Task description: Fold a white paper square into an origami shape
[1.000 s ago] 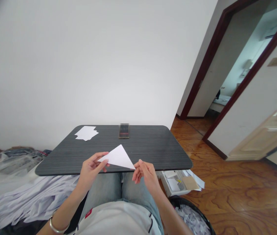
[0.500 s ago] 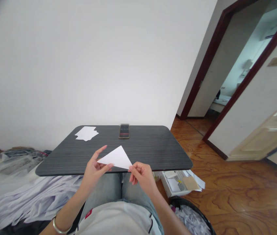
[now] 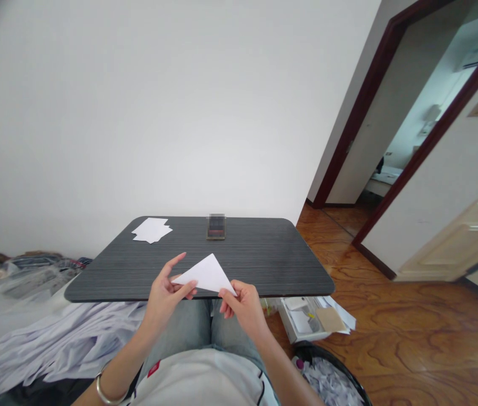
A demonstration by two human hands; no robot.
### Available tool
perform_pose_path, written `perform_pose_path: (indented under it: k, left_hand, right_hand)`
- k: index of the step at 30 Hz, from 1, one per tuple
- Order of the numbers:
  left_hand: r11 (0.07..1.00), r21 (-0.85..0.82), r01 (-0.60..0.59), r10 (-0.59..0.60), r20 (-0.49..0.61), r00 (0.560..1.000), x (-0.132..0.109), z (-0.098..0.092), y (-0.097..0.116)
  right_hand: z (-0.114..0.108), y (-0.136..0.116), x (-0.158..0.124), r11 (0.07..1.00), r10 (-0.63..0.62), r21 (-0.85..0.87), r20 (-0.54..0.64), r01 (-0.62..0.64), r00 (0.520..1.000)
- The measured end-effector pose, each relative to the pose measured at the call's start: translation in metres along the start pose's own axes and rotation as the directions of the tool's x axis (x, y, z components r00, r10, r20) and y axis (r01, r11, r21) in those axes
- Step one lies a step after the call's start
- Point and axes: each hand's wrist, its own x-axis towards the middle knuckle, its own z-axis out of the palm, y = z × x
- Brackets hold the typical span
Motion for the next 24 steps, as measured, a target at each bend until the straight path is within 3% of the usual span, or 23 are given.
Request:
perform_pose_path:
  k: [8,11,13,15,19,24]
  left_hand:
    - [0.991,-0.126,-0.04,0.028,-0.1,0.995,0.005,-0.018,-0.002]
    - [0.988,-0.139,0.071,-0.062,0.067,0.996,0.003,-0.012,-0.011]
    - [0.992,-0.063,0.107,-0.091,0.226,0.97,0.001,-0.003,-0.017]
    - [0.995,-0.026,0.096,-0.085,0.286,0.954,-0.001,0.007,-0.022]
    - [0.994,0.012,0.105,-0.105,0.21,0.972,-0.003,0.02,-0.024]
    - [0.99,0.045,0.131,-0.137,0.156,0.978,-0.004,0.015,-0.02]
  right_hand:
    - [-0.002,0.0,0.0,0.999,0.004,0.033,-0.023,-0.003,1.0]
    - [0.003,-0.001,-0.002,0.999,-0.016,0.05,-0.027,0.018,1.0]
    - [0.006,-0.002,-0.004,0.999,-0.02,0.048,-0.007,0.02,1.0]
    - [0.01,-0.001,-0.005,0.999,-0.017,0.036,0.011,0.017,1.0]
    - [0.014,0.0,-0.007,1.0,-0.004,0.019,0.022,0.004,1.0]
    - [0.011,0.004,-0.006,1.0,0.003,0.0,0.046,-0.003,0.999]
